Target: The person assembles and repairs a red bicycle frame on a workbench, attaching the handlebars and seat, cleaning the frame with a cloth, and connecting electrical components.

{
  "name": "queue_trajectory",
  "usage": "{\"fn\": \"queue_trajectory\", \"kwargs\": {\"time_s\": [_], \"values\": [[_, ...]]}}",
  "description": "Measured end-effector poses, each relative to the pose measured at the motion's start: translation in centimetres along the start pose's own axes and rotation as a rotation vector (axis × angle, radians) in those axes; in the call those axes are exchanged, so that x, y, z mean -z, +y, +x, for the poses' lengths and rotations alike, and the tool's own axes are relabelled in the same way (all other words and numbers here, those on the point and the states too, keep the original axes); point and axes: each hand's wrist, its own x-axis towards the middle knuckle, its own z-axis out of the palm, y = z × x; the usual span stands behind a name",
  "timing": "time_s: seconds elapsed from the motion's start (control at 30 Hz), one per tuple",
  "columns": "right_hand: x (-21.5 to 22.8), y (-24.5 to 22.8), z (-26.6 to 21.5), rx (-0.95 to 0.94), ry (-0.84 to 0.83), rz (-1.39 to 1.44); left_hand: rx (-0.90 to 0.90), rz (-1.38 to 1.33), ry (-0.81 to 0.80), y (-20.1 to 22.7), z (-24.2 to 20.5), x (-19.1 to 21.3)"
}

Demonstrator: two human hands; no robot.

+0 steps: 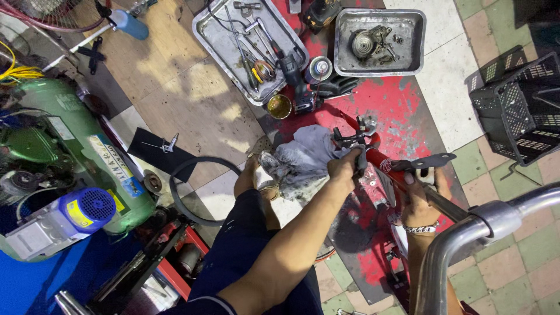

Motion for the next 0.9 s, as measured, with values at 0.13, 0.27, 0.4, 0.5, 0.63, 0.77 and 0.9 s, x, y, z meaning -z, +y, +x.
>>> {"fn": "queue_trajectory", "kwargs": {"time_s": [0.13,0.27,0.4,0.5,0.63,0.77,0.9], "values": [[-0.2,0.0,0.2,-0.008,0.011,0.015,-0.59,0.493,0.342,-1.8,1.3,-0.3],[-0.1,-0.2,0.7,-0.003,0.009,-0.004,-0.877,0.672,0.216,-4.9,4.5,2.2],[-0.9,-0.1,0.2,-0.007,0.0,-0.006,-0.569,0.25,-0.05,-4.0,5.9,11.2],[-0.8,0.1,1.1,-0.03,0.02,0.101,0.059,-0.016,-0.221,-1.5,6.9,14.2],[-1.0,0.6,-1.1,-0.066,0.008,0.098,-0.007,0.314,-0.364,-1.6,7.4,12.0],[-0.6,0.5,0.1,0.019,-0.014,0.01,0.028,0.017,-0.298,-2.5,9.2,5.0],[-0.5,0.7,-0.4,-0.096,0.016,-0.024,-0.052,0.002,-0.326,-2.3,10.8,5.3]]}}
